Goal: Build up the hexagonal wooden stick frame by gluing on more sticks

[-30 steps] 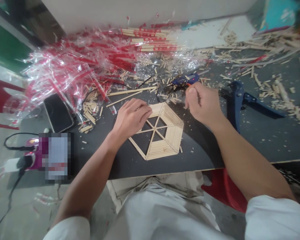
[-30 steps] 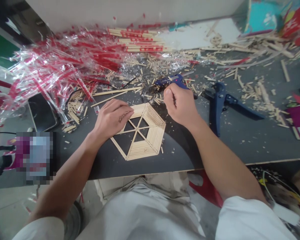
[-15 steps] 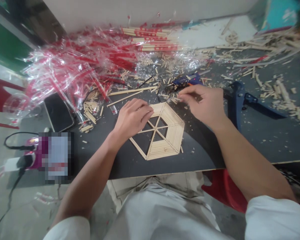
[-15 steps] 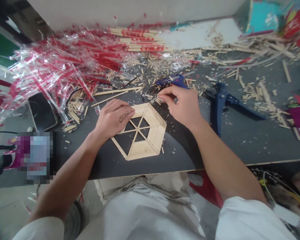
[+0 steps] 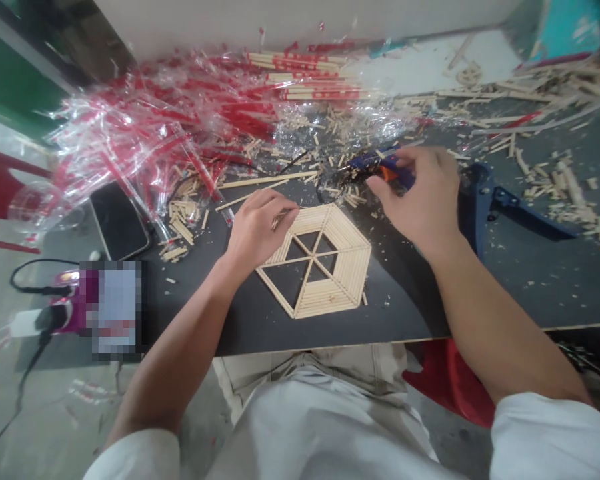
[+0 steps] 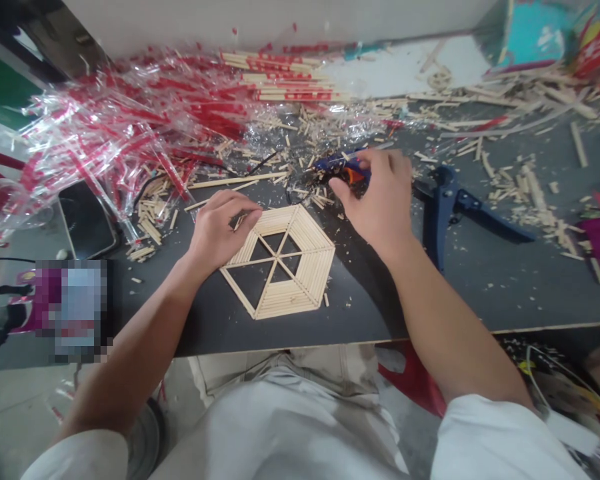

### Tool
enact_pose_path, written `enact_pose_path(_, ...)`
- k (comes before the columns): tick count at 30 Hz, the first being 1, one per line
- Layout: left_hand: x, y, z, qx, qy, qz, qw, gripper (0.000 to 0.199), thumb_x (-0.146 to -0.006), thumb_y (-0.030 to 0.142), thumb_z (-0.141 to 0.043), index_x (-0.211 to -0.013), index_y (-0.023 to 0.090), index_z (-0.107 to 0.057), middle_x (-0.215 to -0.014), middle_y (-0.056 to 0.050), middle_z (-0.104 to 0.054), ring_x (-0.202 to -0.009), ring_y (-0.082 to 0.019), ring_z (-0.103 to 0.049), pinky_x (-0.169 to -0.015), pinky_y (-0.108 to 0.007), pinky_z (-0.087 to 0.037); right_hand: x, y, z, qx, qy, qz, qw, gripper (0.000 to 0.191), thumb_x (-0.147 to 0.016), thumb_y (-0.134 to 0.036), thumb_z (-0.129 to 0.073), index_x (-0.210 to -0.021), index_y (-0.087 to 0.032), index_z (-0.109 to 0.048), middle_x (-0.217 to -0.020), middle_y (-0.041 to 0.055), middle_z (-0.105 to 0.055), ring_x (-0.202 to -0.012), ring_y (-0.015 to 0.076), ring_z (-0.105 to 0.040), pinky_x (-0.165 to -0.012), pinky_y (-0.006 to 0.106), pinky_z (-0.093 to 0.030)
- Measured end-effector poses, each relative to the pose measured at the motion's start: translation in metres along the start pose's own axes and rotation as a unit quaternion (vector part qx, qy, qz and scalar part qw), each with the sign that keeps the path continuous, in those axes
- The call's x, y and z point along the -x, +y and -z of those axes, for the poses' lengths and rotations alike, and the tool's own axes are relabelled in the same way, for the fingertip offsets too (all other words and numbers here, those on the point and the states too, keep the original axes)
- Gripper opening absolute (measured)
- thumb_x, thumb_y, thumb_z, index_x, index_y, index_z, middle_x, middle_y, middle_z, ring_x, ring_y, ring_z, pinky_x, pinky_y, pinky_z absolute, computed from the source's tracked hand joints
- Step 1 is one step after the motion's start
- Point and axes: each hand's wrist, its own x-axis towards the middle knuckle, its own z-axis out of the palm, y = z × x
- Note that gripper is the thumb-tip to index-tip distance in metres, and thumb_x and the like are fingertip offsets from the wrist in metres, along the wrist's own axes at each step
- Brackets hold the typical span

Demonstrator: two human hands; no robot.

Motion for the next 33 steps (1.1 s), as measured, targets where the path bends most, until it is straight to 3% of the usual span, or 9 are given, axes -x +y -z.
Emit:
enact_pose_path(4,0.001,-0.003,-0.002,-0.018,-0.005,0.011,1.0,0.019,-0.104,0.024,-0.059,-0.099,0.02,-0.077,-0.099,-0.007,-0.077,-0.099,-0.023,-0.07,-0.093,-0.041,-0.056,0.006,0.019,-0.012,0.014,0.012,-0.024,1.0,0.052,-0.086,-0.052,-0.083,-0.127,-0.027,-0.063,-0.123,0.0188,-0.067,-0.118,0.0424,-0.061,-0.104,0.067,-0.05)
enact_pose_path(12,0.001,-0.005,-0.004,-0.03,-0.017,0.017,0.999,0.02,-0.103,0.023,-0.058,-0.099,0.02,-0.078,-0.1,-0.008,-0.078,-0.101,-0.024,-0.07,-0.094,-0.042,-0.056,0.003,0.044,-0.026,0.008,-0.018,-0.078,0.997,0.049,-0.086,-0.05,-0.079,-0.121,-0.02,-0.064,-0.12,0.0228,-0.068,-0.123,0.0468,-0.062,-0.105,0.071,-0.047)
enact_pose_path(15,0.001,-0.005,-0.004,-0.03,-0.014,0.021,0.999,0.02,-0.103,0.023,-0.058,-0.098,0.02,-0.077,-0.1,-0.008,-0.077,-0.101,-0.024,-0.069,-0.094,-0.041,-0.055,0.0,0.043,-0.024,0.002,0.009,-0.072,0.997,0.05,-0.082,-0.05,-0.082,-0.12,-0.022,-0.065,-0.12,0.0212,-0.07,-0.119,0.046,-0.064,-0.103,0.069,-0.049)
enact_pose_path(19,0.001,-0.006,-0.005,-0.024,-0.02,0.024,0.999,0.021,-0.103,0.023,-0.057,-0.097,0.02,-0.077,-0.098,-0.008,-0.077,-0.1,-0.024,-0.068,-0.094,-0.041,-0.055,0.0,0.031,-0.015,-0.023,0.042,-0.054,0.997,0.046,-0.084,-0.055,-0.081,-0.118,-0.028,-0.065,-0.115,0.0169,-0.073,-0.105,0.0397,-0.068,-0.092,0.06,-0.056)
enact_pose_path(24,0.001,-0.007,-0.006,-0.02,-0.019,0.033,0.999,0.02,-0.102,0.022,-0.058,-0.098,0.019,-0.078,-0.099,-0.008,-0.076,-0.1,-0.024,-0.068,-0.094,-0.041,-0.054,0.001,0.001,-0.003,-0.043,-0.002,-0.019,0.999,0.044,-0.09,-0.053,-0.073,-0.127,-0.03,-0.063,-0.109,0.0133,-0.075,-0.097,0.0353,-0.07,-0.084,0.053,-0.058)
enact_pose_path(29,0.001,-0.008,-0.007,-0.018,-0.022,0.034,0.999,0.02,-0.102,0.022,-0.058,-0.099,0.019,-0.078,-0.101,-0.009,-0.076,-0.101,-0.025,-0.068,-0.094,-0.043,-0.055,0.005,-0.027,-0.002,-0.04,-0.062,0.05,0.996,0.037,-0.094,-0.047,-0.066,-0.127,-0.028,-0.064,-0.114,0.0136,-0.075,-0.104,0.037,-0.072,-0.09,0.056,-0.059)
enact_pose_path(33,0.001,-0.009,-0.009,-0.022,-0.025,0.033,0.999,0.02,-0.1,0.019,-0.057,-0.097,0.019,-0.077,-0.1,-0.009,-0.076,-0.099,-0.025,-0.068,-0.092,-0.043,-0.055,0.008,-0.034,-0.003,-0.054,-0.063,0.093,0.992,0.037,-0.097,-0.042,-0.064,-0.13,-0.027,-0.066,-0.123,0.0151,-0.074,-0.115,0.0386,-0.07,-0.1,0.059,-0.057)
